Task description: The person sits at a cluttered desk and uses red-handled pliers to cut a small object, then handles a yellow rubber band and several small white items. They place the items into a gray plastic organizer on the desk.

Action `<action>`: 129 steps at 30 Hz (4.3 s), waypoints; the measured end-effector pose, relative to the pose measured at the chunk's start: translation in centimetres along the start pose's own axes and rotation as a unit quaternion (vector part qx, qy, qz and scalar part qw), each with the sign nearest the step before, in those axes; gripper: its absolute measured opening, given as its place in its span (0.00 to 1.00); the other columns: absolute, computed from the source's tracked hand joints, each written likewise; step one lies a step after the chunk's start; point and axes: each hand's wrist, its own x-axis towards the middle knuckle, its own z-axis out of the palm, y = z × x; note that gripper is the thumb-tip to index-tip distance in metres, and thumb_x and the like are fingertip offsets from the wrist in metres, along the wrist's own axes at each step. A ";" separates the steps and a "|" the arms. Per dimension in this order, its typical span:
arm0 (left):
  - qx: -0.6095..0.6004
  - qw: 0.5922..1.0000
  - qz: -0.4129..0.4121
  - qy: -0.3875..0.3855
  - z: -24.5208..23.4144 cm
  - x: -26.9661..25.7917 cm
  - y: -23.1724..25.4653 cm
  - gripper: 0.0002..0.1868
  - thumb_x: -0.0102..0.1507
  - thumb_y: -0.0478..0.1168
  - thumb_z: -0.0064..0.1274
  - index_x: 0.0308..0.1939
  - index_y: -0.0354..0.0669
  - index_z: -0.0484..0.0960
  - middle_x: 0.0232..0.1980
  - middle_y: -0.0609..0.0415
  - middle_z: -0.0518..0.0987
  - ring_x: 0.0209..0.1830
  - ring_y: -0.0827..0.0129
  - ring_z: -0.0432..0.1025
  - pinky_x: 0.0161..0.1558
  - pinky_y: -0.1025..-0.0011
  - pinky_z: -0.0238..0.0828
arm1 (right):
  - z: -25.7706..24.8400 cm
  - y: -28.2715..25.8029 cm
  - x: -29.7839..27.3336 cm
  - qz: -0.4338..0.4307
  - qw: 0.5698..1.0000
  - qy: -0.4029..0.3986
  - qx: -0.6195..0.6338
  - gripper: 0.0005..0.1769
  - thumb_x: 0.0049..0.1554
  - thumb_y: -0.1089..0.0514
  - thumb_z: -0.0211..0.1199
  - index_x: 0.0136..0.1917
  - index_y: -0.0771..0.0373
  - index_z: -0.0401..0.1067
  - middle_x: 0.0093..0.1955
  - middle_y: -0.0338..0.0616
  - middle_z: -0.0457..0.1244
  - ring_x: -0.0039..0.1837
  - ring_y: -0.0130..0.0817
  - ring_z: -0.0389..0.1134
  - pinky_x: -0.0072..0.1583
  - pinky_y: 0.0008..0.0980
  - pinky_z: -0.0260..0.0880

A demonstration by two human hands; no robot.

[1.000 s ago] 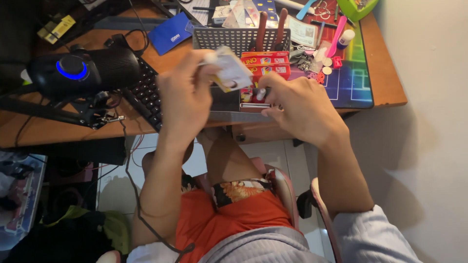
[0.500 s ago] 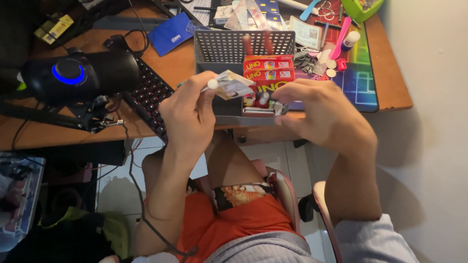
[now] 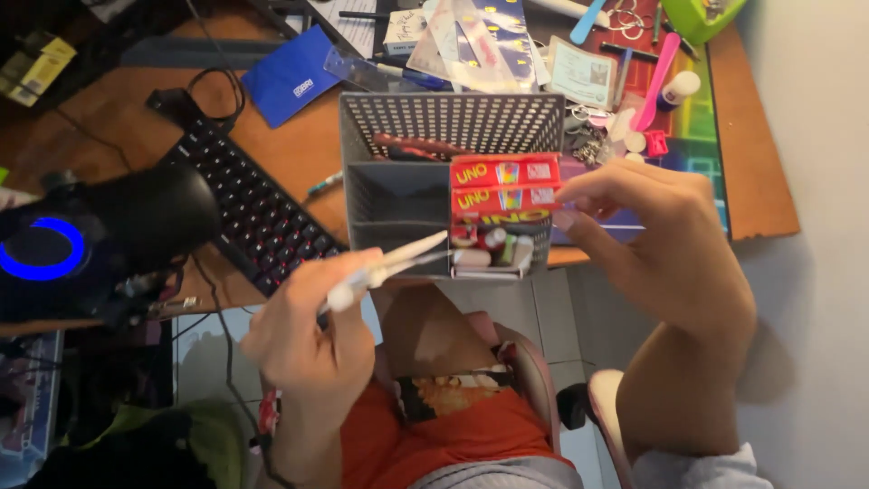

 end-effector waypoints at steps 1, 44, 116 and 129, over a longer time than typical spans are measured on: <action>-0.025 1.000 0.003 -0.003 0.1 0.1 -0.1 0.15 0.74 0.37 0.39 0.46 0.30 0.79 0.42 0.45 0.85 0.33 0.62 0.79 0.36 0.68 0.76 | 0.0 0.0 0.2 0.011 0.999 0.022 0.033 0.01 0.62 0.62 0.66 0.48 0.62 0.76 0.41 0.42 0.69 0.42 0.29 0.69 0.45 0.27 0.70; -0.114 0.992 0.012 -0.053 -2.6 -2.4 0.3 0.17 0.62 0.16 0.38 0.47 0.32 0.79 0.44 0.47 0.84 0.37 0.59 0.81 0.41 0.69 0.82 | -3.4 -1.8 11.5 0.205 0.934 -0.178 -0.232 0.20 0.67 0.56 0.46 0.64 0.48 0.76 0.38 0.50 0.74 0.39 0.51 0.71 0.53 0.49 0.62; -0.059 0.996 0.026 -0.068 -6.2 -4.3 2.0 0.11 0.71 0.35 0.42 0.48 0.35 0.81 0.43 0.50 0.83 0.36 0.61 0.79 0.39 0.70 0.78 | -3.8 -2.0 10.8 -0.239 0.732 -0.125 -0.626 0.08 0.56 0.52 0.69 0.50 0.42 0.75 0.53 0.27 0.66 0.51 0.25 0.71 0.37 0.24 0.80; -0.056 0.995 0.020 -0.084 -5.9 -4.0 2.0 0.11 0.72 0.36 0.42 0.49 0.36 0.80 0.43 0.52 0.83 0.36 0.62 0.78 0.39 0.69 0.76 | -4.1 1.3 10.7 -0.252 0.786 -0.165 -0.539 0.15 0.57 0.52 0.67 0.57 0.41 0.73 0.48 0.18 0.71 0.51 0.27 0.75 0.49 0.33 0.80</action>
